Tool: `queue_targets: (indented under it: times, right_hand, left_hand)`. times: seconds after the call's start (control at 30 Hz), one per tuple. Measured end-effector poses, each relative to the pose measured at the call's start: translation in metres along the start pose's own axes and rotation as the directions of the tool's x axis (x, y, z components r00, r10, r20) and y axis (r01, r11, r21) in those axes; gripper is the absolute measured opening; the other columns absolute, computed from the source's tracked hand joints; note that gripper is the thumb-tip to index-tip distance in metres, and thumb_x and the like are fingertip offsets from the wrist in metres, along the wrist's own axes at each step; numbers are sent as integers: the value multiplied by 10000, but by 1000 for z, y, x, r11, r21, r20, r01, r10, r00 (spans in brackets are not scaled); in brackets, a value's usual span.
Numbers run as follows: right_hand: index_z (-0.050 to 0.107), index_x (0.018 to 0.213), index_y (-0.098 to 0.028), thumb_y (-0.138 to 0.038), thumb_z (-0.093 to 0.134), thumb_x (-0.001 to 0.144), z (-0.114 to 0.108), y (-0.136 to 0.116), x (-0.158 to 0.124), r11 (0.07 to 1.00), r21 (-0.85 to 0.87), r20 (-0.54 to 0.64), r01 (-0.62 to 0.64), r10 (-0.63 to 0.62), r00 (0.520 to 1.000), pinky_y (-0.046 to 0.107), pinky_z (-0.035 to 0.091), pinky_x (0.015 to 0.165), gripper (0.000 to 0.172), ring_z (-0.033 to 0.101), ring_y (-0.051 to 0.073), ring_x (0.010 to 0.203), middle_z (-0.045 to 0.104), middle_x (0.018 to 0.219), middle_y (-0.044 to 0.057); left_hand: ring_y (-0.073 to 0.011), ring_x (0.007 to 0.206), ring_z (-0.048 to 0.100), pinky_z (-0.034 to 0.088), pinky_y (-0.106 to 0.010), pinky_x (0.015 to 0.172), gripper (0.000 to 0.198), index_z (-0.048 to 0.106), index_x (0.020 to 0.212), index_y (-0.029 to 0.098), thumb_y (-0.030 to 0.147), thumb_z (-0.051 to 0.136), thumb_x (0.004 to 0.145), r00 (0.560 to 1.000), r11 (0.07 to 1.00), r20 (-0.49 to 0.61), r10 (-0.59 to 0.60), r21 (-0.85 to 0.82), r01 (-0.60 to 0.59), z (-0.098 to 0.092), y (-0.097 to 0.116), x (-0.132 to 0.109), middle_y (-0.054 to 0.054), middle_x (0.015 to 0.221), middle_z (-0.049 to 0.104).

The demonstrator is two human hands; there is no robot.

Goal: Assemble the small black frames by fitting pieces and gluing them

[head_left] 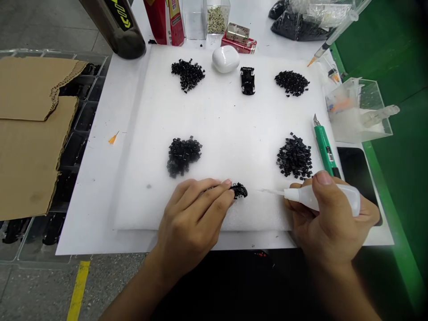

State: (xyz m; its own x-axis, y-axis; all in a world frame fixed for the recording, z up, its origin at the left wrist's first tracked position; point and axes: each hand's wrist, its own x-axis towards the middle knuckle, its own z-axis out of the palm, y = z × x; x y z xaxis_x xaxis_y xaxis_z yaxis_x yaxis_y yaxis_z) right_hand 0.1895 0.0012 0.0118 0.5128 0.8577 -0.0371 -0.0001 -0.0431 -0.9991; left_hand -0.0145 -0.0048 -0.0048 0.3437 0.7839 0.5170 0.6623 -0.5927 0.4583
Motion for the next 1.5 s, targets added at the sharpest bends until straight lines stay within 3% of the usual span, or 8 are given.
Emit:
queue_targets:
  times: [0.13, 0.37, 0.8, 0.9, 1.03, 1.23, 1.37, 1.5]
  right_hand:
    - [612, 664, -233, -358, 795, 819, 1, 1, 1, 1000, -2, 1, -1, 1, 1000, 284, 342, 378, 270, 453, 136, 463, 415, 504, -50]
    - [536, 573, -237, -382, 769, 849, 1, 10, 5, 997, -36, 18, 70, -69, 997, 285, 311, 367, 390, 428, 136, 465, 379, 488, -42]
    - [618, 650, -238, -369, 820, 785, 2, 3, 2, 1000, -10, -50, -25, 25, 998, 290, 363, 370, 276, 471, 139, 468, 450, 528, -40]
    - [551, 585, -231, -352, 789, 798, 1, 2, 5, 998, 38, -64, -41, 43, 997, 284, 346, 360, 341, 461, 131, 459, 452, 537, -34]
    - [441, 508, -234, -314, 773, 774, -1, -2, 10, 988, 140, -19, -69, 72, 997, 281, 284, 350, 433, 382, 116, 424, 338, 490, -45]
    - [575, 615, -236, -348, 801, 753, -12, -2, 5, 991, 35, -20, -132, 132, 991, 287, 365, 353, 287, 506, 142, 443, 471, 521, -39]
    - [561, 602, -229, -366, 800, 766, -16, 2, 5, 990, 24, -10, -136, 136, 991, 279, 343, 333, 321, 485, 128, 416, 503, 524, -39]
    - [551, 631, -235, -310, 831, 740, -10, 1, 7, 988, 64, -22, -138, 139, 990, 273, 346, 354, 310, 419, 108, 408, 423, 493, -70]
  left_hand:
    - [-219, 1097, 701, 566, -403, 889, 244, 697, 1129, 123, 7, 698, 914, 1000, 1000, -2, -8, 2, 8, 0, 1, -1, -62, 1174, 765]
    - [-220, 1103, 699, 566, -406, 895, 258, 700, 1139, 121, 6, 702, 908, 1000, 1000, 4, -8, -1, 8, 1, -1, -2, -64, 1190, 760]
    - [-210, 1099, 697, 562, -393, 894, 252, 702, 1135, 129, 14, 698, 910, 1000, 1000, -1, -10, -2, 10, 0, 0, -1, -57, 1193, 760]
    - [-212, 1096, 690, 559, -393, 899, 241, 708, 1121, 125, 13, 694, 908, 1000, 1000, 7, -19, -23, 19, -1, 0, -1, -64, 1196, 757]
    - [-232, 1116, 658, 544, -408, 914, 213, 725, 1058, 134, 20, 718, 878, 998, 998, 41, -47, -47, 49, -3, 1, -2, -62, 1210, 747]
    - [-233, 1103, 607, 520, -419, 906, 181, 719, 1004, 155, 17, 688, 892, 991, 992, 104, -85, -86, 94, -6, -1, 0, -57, 1229, 719]
    - [-213, 1092, 579, 500, -426, 923, 139, 693, 965, 163, 34, 655, 930, 981, 980, 155, -113, -148, 136, -8, -1, 5, -44, 1214, 691]
    - [-209, 1083, 557, 513, -404, 903, 175, 679, 973, 139, -22, 643, 911, 985, 976, 150, -84, -189, 112, -9, 1, 5, -70, 1200, 672]
